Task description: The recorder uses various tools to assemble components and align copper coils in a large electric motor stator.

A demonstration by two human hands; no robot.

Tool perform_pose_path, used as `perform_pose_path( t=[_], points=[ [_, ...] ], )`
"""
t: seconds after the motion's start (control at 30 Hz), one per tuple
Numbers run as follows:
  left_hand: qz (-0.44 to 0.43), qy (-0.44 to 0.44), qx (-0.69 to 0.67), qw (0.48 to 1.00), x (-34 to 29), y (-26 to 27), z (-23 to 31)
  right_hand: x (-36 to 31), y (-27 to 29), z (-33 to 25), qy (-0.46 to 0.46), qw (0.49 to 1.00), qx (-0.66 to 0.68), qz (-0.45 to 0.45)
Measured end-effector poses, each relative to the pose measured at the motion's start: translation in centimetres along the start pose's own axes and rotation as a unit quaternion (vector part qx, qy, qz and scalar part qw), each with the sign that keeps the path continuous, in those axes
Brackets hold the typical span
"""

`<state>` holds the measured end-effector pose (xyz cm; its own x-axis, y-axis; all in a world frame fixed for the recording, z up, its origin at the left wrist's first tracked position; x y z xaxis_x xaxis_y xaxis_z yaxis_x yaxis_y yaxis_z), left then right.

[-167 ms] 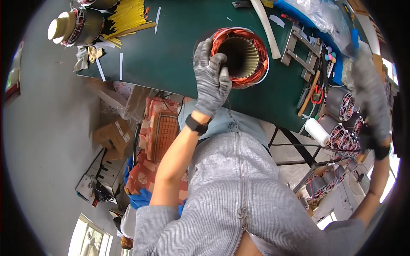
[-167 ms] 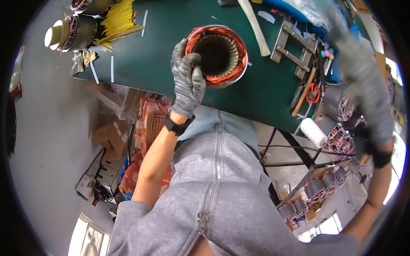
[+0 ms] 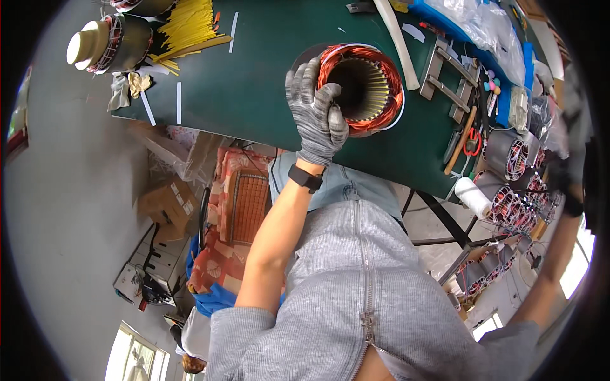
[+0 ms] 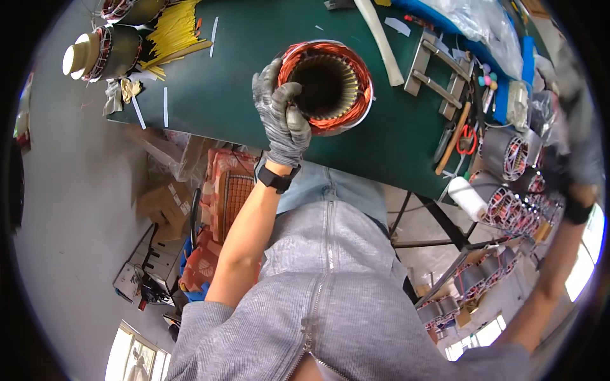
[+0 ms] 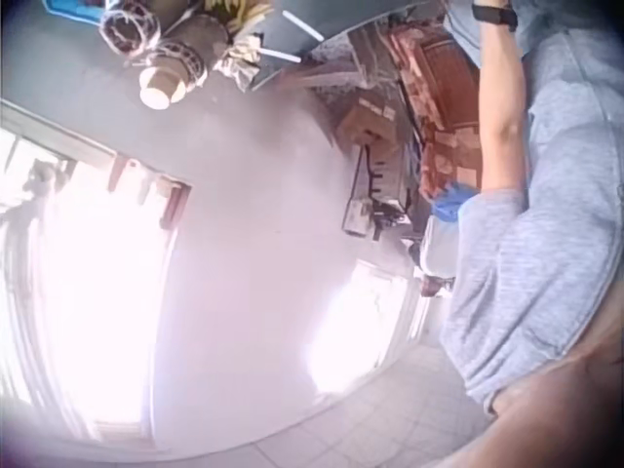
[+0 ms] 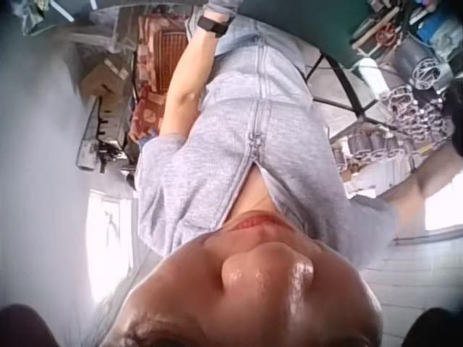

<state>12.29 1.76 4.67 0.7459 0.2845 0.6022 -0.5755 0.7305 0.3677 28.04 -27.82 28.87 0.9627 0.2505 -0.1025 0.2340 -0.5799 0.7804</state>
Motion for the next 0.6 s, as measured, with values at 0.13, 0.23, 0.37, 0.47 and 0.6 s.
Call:
perform_pose_path(
  t=[0.13, 0.23, 0.37, 0.47, 0.6],
  points=[
    [-0.002, 0.017, 0.011, 1.000, 0.2, -0.7, 0.0, -14.7, -10.2, 9.2, -0.051, 0.906, -0.381, -0.180],
    [-0.005, 0.017, 0.003, 1.000, -0.5, 0.6, -1.2, -7.6, -15.2, -1.0, -0.147, 0.860, -0.201, -0.446],
    [-0.040, -0.013, -0.008, 0.999, 0.3, 1.2, -1.6, -2.9, -8.8, -0.9, 0.148, 0.905, -0.347, -0.199],
    [-0.073, -0.064, -0.022, 0.995, 2.1, -0.1, -1.1, -6.8, -8.6, -0.1, 0.158, 0.863, -0.472, -0.091],
    [-0.153, -0.098, 0.001, 0.983, 1.7, 0.5, -1.8, -7.8, -14.7, 1.0, -0.159, 0.827, -0.356, -0.405]
  ],
)
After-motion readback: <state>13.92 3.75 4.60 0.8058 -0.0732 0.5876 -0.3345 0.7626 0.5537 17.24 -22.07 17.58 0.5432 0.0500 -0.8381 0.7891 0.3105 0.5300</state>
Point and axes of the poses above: each hand's wrist, its own x-axis towards the middle knuckle, its own y-axis out of the back of the hand, z = x × y, the point moved 8 cm from there along x, towards the middle knuckle, and after that the axes turned 6 degrees about -y, right-handed, at the moved point
